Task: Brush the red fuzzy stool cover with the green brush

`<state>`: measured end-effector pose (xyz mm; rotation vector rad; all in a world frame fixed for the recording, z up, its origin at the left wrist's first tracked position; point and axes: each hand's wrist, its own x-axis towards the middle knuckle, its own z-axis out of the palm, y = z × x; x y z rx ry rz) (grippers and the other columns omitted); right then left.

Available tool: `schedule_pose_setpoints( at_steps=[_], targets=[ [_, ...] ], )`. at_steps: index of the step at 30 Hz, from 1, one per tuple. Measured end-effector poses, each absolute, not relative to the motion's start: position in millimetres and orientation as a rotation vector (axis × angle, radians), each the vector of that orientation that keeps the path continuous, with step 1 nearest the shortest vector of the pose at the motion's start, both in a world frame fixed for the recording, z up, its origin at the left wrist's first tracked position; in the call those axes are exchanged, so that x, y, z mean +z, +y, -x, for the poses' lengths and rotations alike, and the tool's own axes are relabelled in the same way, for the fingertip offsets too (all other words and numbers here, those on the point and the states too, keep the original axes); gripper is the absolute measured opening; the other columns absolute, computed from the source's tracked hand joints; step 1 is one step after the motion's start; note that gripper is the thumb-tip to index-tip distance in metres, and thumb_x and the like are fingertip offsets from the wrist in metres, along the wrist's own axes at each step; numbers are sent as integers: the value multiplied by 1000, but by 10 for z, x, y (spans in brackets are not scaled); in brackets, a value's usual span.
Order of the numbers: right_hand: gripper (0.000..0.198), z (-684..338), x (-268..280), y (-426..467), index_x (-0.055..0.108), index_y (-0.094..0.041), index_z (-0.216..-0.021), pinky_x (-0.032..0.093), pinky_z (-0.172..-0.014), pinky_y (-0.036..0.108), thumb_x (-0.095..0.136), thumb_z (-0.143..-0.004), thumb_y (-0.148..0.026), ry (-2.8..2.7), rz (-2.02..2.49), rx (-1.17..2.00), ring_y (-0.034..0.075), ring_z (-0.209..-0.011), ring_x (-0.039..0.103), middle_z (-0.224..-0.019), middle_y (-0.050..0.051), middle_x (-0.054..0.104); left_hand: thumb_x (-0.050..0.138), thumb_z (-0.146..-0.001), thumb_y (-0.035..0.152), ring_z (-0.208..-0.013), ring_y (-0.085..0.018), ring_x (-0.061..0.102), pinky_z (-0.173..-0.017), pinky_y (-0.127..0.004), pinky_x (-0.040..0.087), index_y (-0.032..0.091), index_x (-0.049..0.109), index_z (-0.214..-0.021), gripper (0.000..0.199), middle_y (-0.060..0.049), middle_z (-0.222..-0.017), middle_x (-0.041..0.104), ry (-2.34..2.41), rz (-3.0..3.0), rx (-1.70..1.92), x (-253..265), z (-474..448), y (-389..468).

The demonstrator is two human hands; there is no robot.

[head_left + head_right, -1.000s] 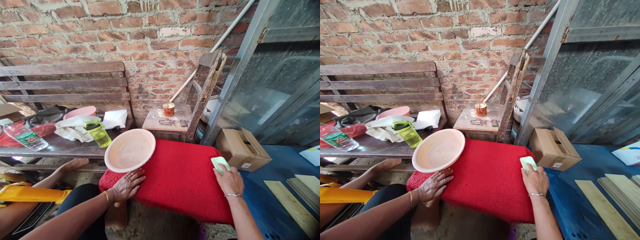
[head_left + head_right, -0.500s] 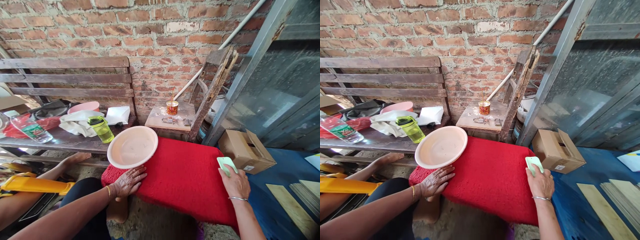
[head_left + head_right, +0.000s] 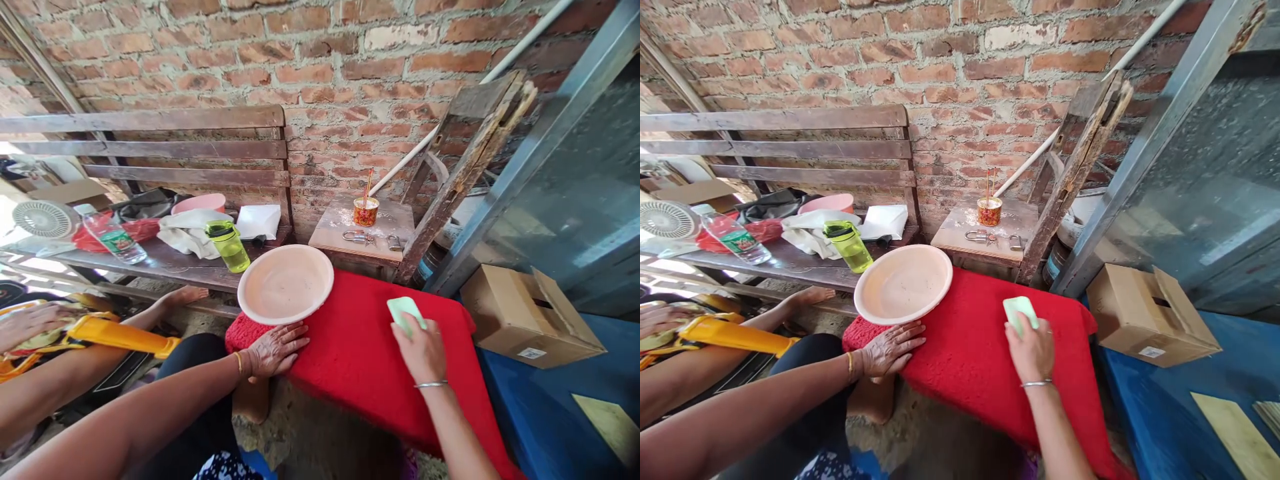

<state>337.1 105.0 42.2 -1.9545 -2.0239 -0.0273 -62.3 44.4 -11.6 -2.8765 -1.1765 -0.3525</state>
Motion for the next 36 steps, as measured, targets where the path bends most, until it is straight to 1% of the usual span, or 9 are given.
schedule_pose_setpoints(
  at_steps=[4,7,13,19,22,26,30,33,36],
  targets=[
    [33,-2491,401,895,69,-32,-122,43,-84,34,62,-91,-39,-2233,1719,154,24,-91,55,-102,9,59,48,-94,21,-142,-28,43,-114,-48,42,24,53,-143,49,-10,-151,50,-1185,2876,-325,-136,646,446],
    [33,-2422,369,887,68,-33,-122,43,-83,34,62,-91,-38,-2295,1742,164,23,-91,57,-104,8,59,47,-95,21,-142,-28,43,-114,-47,42,23,53,-143,49,-10,-152,49,-1169,2875,-316,-133,655,448],
    [41,-3757,278,958,69,-27,-126,47,-77,36,49,-96,-45,-2017,2227,-12,26,-84,59,-94,13,60,47,-95,21,-141,-28,44,-113,-46,43,22,54,-141,47,-11,-149,51,-1151,2866,-360,-135,622,452],
    [63,-4860,233,798,72,-23,-124,42,-55,42,41,-91,-66,-1313,2600,-137,32,-69,56,-85,21,60,48,-96,24,-138,-28,48,-113,-46,43,18,58,-137,43,-15,-145,55,-1107,2856,-457,-125,584,456],
    [57,-4517,254,780,73,-22,-122,46,-63,41,46,-90,-61,-1543,2373,-163,31,-76,55,-84,15,58,47,-97,25,-138,-28,47,-112,-46,43,19,57,-138,43,-14,-146,54,-1116,2860,-446,-127,585,460],
    [38,-3399,264,711,73,-24,-117,47,-82,36,57,-91,-46,-2016,1885,-51,25,-88,55,-92,10,59,48,-96,26,-139,-29,46,-113,-47,43,20,58,-138,43,-13,-146,54,-1126,2859,-441,-168,600,466],
    [30,-2608,257,568,71,-29,-119,45,-85,33,62,-91,-38,-2249,1639,54,23,-90,56,-101,8,59,49,-96,26,-138,-29,48,-113,-47,43,20,56,-139,44,-13,-146,54,-1117,2843,-480,-224,617,471],
    [31,-2715,217,545,71,-30,-120,45,-86,34,63,-91,-37,-2268,1702,43,23,-92,56,-103,8,59,48,-96,26,-138,-29,48,-112,-48,44,20,57,-139,44,-14,-145,55,-1094,2828,-501,-242,612,474],
    [35,-3364,167,569,71,-27,-121,46,-84,35,57,-92,-42,-2137,1942,0,23,-87,57,-97,9,59,47,-97,25,-136,-29,50,-111,-47,44,18,58,-138,42,-15,-144,56,-1080,2820,-522,-234,594,478]
  ],
)
